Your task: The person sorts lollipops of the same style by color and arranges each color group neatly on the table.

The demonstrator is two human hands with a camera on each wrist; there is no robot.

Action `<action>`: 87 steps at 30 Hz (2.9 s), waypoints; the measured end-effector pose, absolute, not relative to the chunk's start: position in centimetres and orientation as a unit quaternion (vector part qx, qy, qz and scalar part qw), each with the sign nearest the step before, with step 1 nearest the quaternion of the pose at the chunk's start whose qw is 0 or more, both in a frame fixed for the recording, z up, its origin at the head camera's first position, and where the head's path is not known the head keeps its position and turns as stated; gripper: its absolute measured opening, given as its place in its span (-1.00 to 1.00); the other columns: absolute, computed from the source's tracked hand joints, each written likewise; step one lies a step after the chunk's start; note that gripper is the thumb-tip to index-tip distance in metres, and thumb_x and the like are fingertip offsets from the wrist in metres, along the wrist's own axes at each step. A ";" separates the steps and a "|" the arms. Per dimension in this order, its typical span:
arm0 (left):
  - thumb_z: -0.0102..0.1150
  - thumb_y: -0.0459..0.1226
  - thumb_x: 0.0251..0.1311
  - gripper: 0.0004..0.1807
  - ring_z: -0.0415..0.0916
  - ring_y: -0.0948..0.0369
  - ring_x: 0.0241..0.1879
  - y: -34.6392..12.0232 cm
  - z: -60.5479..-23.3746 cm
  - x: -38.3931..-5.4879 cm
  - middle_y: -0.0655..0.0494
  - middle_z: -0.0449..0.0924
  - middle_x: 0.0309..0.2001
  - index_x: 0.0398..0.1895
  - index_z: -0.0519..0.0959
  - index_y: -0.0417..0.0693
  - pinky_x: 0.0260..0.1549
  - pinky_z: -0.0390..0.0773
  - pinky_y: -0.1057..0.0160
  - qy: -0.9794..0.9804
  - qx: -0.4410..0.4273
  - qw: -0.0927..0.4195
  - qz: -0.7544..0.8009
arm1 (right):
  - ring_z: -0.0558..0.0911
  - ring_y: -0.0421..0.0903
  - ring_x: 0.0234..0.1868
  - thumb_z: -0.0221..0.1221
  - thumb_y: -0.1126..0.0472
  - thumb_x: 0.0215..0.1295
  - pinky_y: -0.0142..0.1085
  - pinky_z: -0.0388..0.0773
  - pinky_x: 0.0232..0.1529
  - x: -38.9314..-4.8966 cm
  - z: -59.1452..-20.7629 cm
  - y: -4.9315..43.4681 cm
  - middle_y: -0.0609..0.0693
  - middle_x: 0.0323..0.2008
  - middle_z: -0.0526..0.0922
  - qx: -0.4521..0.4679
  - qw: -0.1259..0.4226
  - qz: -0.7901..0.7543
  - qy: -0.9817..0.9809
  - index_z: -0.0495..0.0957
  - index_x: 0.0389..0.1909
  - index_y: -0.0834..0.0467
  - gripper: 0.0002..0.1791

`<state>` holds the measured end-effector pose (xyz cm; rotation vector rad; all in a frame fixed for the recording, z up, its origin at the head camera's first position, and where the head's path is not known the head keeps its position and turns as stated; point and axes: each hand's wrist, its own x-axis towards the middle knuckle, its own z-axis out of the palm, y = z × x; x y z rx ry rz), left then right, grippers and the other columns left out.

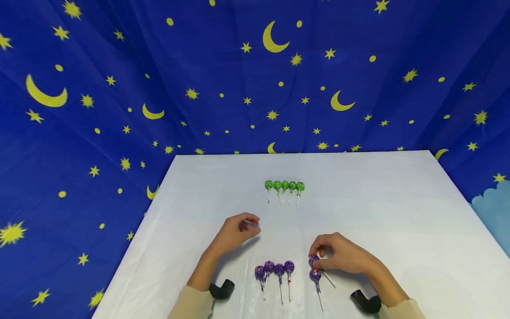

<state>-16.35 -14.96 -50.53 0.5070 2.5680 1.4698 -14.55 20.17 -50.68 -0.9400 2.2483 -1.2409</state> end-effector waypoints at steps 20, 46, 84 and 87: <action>0.31 -0.03 0.16 -0.56 0.53 0.24 -0.30 -15.9 -50.4 -11.9 0.16 0.63 -0.17 0.05 0.58 -0.01 -0.23 0.51 0.21 0.846 0.205 0.110 0.480 | 0.54 -0.16 -0.35 0.35 0.03 0.16 -0.32 0.47 -0.30 -14.5 -50.5 20.0 -0.19 -0.36 0.62 -0.333 0.190 -0.443 0.811 0.64 -0.23 -0.04 -0.81; 0.45 -0.01 -0.01 -0.61 0.52 0.28 -0.23 -16.5 -51.3 -10.1 0.31 0.62 -0.20 -0.11 0.64 0.13 -0.14 0.49 0.28 0.835 0.266 0.138 0.462 | 0.52 -0.19 -0.43 0.37 -0.02 0.13 -0.34 0.45 -0.35 -14.6 -50.4 19.4 -0.16 -0.45 0.57 -0.311 0.181 -0.434 0.826 0.63 -0.26 -0.08 -0.79; 0.43 -0.04 0.02 -0.74 0.49 0.33 -0.28 -15.9 -50.8 -10.5 0.44 0.61 -0.29 -0.19 0.68 0.24 -0.21 0.47 0.32 0.855 0.250 0.150 0.429 | 0.51 -0.11 -0.47 0.37 -0.10 0.10 -0.28 0.43 -0.50 -20.6 -49.9 15.9 -0.12 -0.48 0.58 -0.191 0.070 -0.448 0.870 0.66 -0.25 -0.04 -0.72; 0.43 -0.05 0.03 -0.74 0.49 0.34 -0.28 -16.0 -50.8 -10.5 0.43 0.61 -0.29 -0.19 0.67 0.22 -0.21 0.47 0.32 0.855 0.248 0.150 0.431 | 0.53 -0.10 -0.46 0.38 -0.07 0.11 -0.26 0.44 -0.51 -21.2 -49.9 15.5 -0.12 -0.45 0.61 -0.186 0.067 -0.451 0.870 0.66 -0.25 -0.02 -0.73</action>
